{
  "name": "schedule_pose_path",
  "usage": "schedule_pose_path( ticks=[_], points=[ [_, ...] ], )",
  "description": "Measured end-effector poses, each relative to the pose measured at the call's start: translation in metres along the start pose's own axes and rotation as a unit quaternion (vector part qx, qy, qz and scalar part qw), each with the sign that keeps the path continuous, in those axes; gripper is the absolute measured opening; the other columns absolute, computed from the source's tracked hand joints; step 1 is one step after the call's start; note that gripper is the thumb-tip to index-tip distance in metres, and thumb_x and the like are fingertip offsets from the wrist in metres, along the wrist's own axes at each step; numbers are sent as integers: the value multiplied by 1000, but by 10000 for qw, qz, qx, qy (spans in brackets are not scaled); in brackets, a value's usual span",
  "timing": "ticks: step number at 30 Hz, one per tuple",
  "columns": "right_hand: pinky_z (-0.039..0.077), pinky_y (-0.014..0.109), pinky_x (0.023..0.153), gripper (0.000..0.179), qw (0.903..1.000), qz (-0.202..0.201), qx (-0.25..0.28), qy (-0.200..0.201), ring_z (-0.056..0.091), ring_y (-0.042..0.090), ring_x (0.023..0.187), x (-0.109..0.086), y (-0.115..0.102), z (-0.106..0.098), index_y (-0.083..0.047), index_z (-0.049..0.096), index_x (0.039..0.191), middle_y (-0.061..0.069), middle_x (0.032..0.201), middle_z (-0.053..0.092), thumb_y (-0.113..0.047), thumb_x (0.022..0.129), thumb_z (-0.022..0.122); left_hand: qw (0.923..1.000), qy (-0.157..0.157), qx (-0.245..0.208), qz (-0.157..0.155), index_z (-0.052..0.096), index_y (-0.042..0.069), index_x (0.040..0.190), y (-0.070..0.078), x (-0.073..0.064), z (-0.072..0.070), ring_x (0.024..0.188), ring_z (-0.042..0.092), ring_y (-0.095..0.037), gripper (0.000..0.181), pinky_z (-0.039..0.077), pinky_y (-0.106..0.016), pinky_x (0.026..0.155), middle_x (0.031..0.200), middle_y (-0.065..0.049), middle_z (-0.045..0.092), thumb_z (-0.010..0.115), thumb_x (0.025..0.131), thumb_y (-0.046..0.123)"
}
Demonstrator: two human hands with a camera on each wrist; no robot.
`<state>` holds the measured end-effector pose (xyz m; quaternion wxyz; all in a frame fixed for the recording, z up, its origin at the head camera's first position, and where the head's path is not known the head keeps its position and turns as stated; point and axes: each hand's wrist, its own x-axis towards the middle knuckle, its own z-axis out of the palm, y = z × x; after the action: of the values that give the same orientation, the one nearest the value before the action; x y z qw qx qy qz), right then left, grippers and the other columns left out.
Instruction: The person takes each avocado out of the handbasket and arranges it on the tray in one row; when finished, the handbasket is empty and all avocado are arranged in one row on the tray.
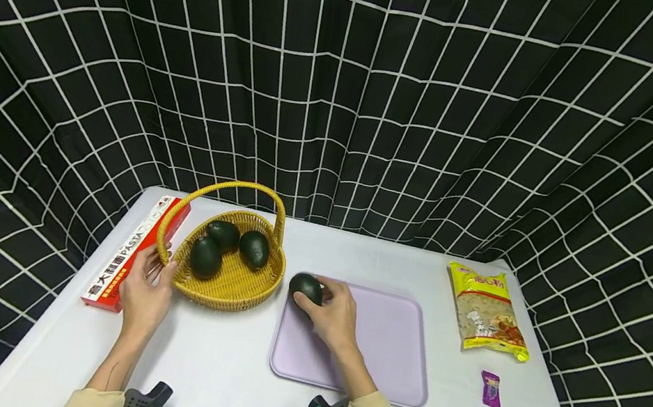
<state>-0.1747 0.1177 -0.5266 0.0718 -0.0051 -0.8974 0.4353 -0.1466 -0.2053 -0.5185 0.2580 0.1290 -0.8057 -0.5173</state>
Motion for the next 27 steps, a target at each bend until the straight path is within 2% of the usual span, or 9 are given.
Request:
schedule_pose_path(
  ticks=[5,12,20,27],
  points=[
    [52,35,79,59,9998,146,-151,55,64,27,91,-3,2,6,-8,75,124,9,98,66,-40,77,92,9999,-50,92,-47,56,3,144,-1,-1,0,133,62,-35,45,54,-34,111,145,-18,63,69,101,10],
    [49,33,72,59,9991,149,-295,246,56,18,82,-5,3,11,-5,76,120,8,92,65,-41,76,91,10000,-3,84,-19,56,2,143,0,0,0,133,62,-37,45,52,-48,110,144,-20,63,69,101,10],
    [48,32,71,59,9976,498,-365,301,54,19,81,-5,-2,13,-5,74,117,11,92,65,-44,75,91,10000,-25,-19,-73,57,3,142,1,0,0,133,62,-35,44,53,-42,110,143,-17,65,69,100,10],
    [53,36,76,60,9973,517,-366,363,57,21,86,-6,-3,15,-2,72,116,11,98,66,-43,76,90,9998,-26,-183,-7,58,1,141,1,0,-1,132,62,-38,44,53,-43,110,142,-20,64,70,99,9]
  ],
)
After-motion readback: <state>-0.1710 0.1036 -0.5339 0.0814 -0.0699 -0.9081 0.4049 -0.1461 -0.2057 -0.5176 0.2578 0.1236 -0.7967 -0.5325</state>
